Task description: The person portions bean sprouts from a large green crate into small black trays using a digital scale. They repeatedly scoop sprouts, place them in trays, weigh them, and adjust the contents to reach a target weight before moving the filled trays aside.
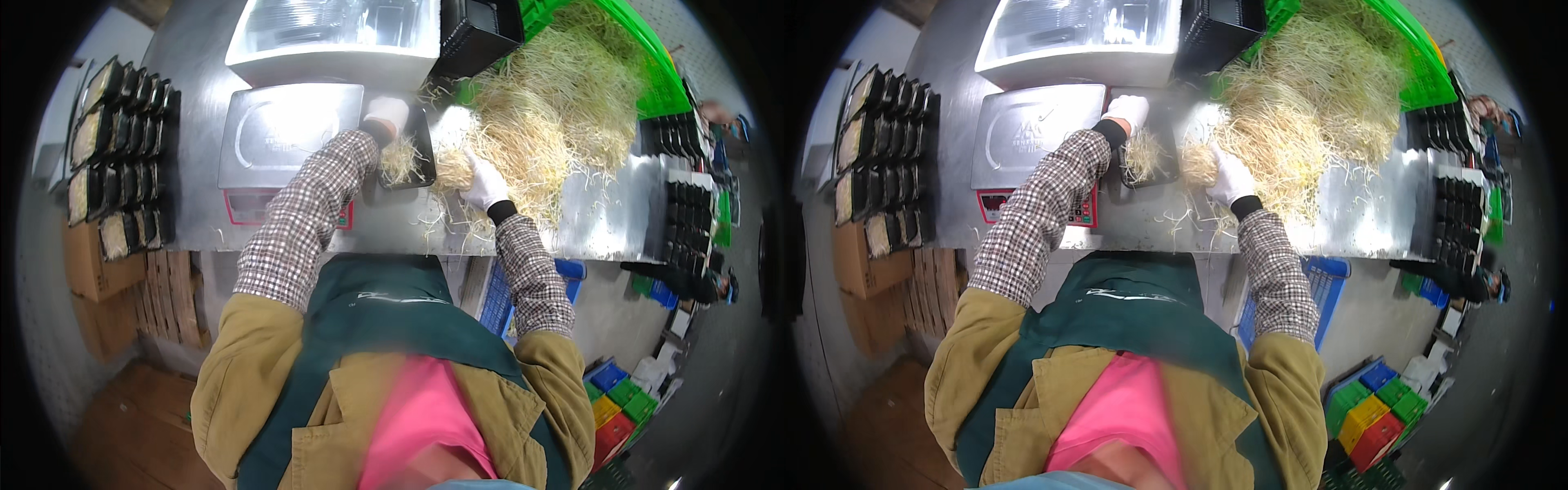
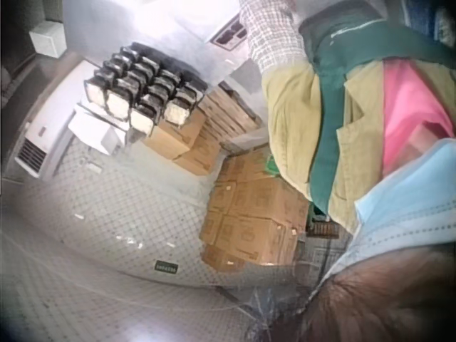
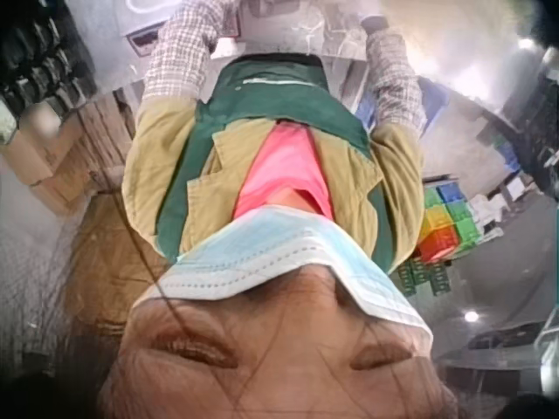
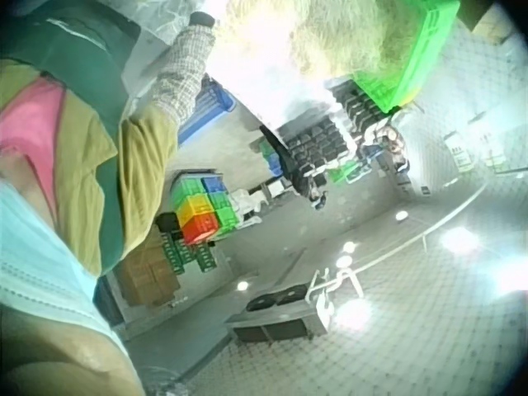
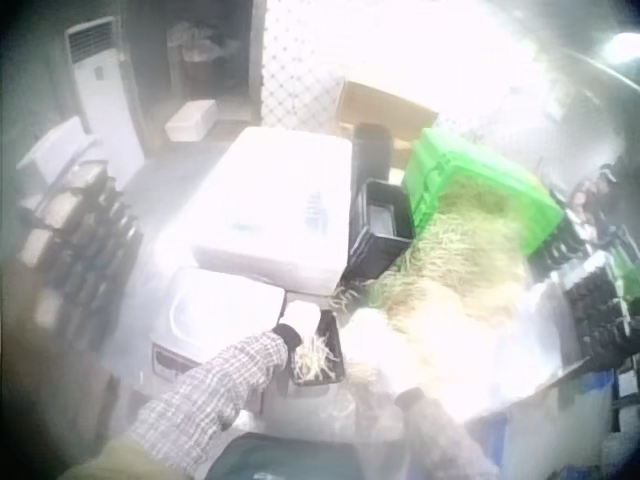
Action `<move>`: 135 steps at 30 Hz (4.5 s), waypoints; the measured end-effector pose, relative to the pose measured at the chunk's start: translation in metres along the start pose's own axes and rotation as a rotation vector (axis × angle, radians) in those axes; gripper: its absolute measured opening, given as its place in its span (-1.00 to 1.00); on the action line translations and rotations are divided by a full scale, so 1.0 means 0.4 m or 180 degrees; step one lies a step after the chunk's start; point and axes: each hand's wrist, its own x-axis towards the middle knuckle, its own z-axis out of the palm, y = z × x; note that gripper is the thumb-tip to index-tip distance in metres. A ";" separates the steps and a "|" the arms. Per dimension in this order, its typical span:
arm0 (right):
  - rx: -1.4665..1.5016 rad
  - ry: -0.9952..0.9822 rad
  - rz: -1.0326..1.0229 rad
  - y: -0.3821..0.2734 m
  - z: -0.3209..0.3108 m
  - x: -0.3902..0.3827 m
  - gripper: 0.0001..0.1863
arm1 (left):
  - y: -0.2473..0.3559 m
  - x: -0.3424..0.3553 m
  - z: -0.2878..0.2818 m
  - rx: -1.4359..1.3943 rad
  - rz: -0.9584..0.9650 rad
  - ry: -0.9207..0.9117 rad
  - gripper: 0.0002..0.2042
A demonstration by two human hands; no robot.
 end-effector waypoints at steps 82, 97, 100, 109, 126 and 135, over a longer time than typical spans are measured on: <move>-0.0658 0.0653 -0.1281 0.029 -0.385 0.088 -0.78 | -0.311 -0.529 -0.350 -0.0113 0.0336 0.1636 -0.69; 0.1995 0.1189 -0.1947 -0.474 -0.421 0.064 -0.71 | -0.447 -0.390 -0.391 -0.2042 -0.0901 0.0238 -0.40; 0.2363 0.1390 -0.1798 -0.430 -0.415 0.139 -0.70 | -0.416 -0.416 -0.305 -0.1417 0.0017 0.0958 -0.53; -0.0132 0.2184 -0.0574 -0.099 -0.719 0.384 -0.56 | -0.303 -0.345 -0.389 -0.1625 -0.0751 0.0230 -0.52; -0.0085 0.0735 -0.1587 -0.573 -0.199 0.076 -0.34 | -0.259 -0.454 -0.280 -0.0585 0.1464 0.1423 -0.27; -0.0296 0.1130 -0.1647 -0.418 -0.195 0.108 -0.82 | -0.249 -0.448 -0.286 -0.0182 0.1559 0.1193 -0.34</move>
